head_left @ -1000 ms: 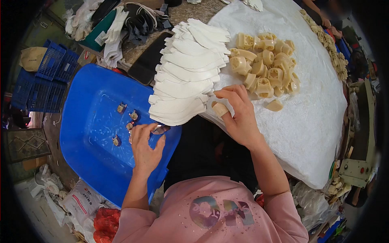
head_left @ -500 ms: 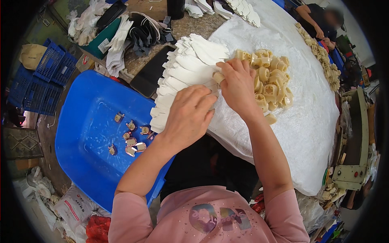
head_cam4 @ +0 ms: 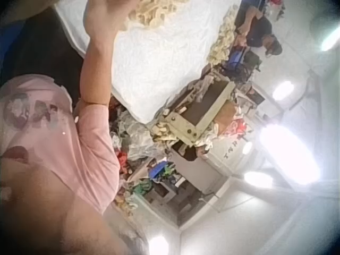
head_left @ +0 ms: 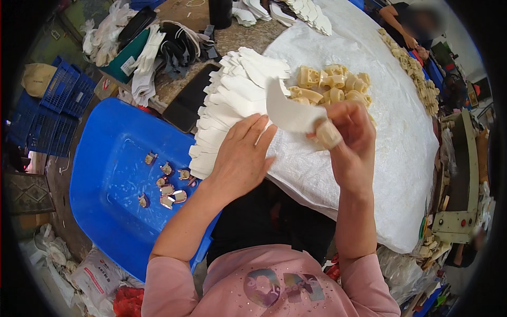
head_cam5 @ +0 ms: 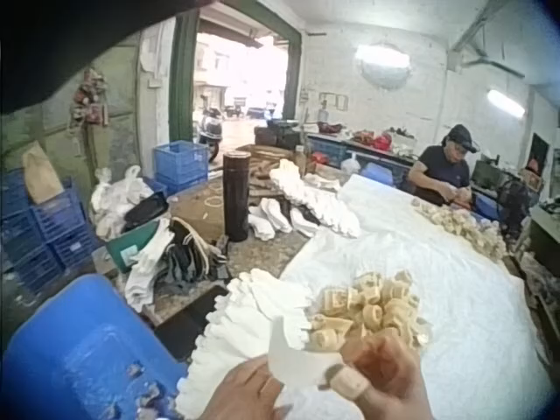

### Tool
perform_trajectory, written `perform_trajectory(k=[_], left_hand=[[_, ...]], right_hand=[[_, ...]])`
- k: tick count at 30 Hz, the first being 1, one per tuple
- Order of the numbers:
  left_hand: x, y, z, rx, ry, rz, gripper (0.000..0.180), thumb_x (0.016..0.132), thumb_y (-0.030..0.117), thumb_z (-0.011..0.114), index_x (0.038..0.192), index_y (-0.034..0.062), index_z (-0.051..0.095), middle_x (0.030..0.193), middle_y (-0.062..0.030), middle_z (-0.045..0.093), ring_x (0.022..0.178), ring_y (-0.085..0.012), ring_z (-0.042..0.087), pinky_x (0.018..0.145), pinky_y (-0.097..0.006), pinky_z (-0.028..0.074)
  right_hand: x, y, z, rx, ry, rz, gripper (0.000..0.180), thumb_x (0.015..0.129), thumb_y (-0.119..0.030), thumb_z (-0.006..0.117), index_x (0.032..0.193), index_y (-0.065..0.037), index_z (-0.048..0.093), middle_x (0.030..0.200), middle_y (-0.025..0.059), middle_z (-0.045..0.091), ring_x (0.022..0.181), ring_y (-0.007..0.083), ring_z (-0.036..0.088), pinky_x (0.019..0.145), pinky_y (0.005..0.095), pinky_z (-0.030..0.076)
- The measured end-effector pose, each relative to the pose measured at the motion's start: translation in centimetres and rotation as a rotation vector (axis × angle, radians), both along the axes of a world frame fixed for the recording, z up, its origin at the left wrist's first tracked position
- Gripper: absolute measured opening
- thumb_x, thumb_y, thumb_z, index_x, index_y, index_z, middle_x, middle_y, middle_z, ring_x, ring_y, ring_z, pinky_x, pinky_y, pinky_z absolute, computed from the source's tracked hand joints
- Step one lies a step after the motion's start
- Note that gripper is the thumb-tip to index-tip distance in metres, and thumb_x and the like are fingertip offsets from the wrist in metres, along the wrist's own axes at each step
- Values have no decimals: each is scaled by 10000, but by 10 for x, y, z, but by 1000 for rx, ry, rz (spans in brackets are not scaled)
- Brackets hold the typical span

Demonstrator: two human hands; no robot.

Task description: Manually assembling and trimming small plastic shoe components at a workbench.

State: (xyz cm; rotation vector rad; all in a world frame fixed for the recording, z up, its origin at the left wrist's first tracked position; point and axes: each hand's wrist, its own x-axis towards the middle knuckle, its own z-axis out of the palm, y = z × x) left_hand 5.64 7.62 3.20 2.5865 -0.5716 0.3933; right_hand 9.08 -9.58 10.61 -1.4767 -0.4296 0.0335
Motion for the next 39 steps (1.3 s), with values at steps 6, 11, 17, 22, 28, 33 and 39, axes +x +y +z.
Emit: perform_trajectory(k=[6,11,17,22,28,33,39], left_hand=[[-26,-30,0,-1202,571,-183,401,957,277,442,1244,2,490,1065,-68,596,949,-182,550,819,-288,437],[-37,-51,-17,-1586,874,17,330,963,197,438,1184,-36,513,668,-14,509,502,-60,383,426,-205,276],[-38,-70,-22,-1652,950,-2,322,939,130,472,1212,-41,477,728,-55,529,581,-82,448,472,-218,338],[-38,-70,-21,-1672,945,-38,331,940,116,444,1231,-42,449,780,-86,539,647,-117,485,537,-241,382],[-40,-74,-19,-1719,924,-106,368,974,196,365,1228,-59,441,792,-107,554,654,-139,499,554,-269,398],[-40,-83,-18,-1635,837,-35,397,983,247,362,1211,-64,455,809,-109,559,656,-140,509,564,-270,408],[-48,-97,-9,-1627,758,-5,377,979,209,397,1190,-91,482,982,-121,598,856,-141,562,710,-255,450]], right_hand=[[-46,-42,-53,26,289,17,183,832,-34,607,968,0,489,859,74,591,795,136,592,739,262,467],[-38,-93,-64,-401,-84,-274,178,778,44,549,938,-25,584,804,62,591,766,195,578,767,296,440],[-15,-121,-109,-881,-270,-467,511,613,136,487,1082,-38,594,1021,140,548,973,333,459,878,392,392],[-31,-119,-100,-1001,-271,-484,519,617,111,526,1102,-56,597,968,121,539,954,311,460,866,394,389],[-43,-128,-94,-1179,-391,-732,397,687,34,609,1068,-79,615,982,99,539,962,294,468,850,363,402],[-65,-139,-93,-540,-76,-550,325,721,33,644,1034,-39,600,959,129,569,789,260,579,679,323,480],[-84,-94,-53,-182,-374,-318,385,699,100,645,1050,-33,558,1011,138,597,832,258,604,693,298,487]])
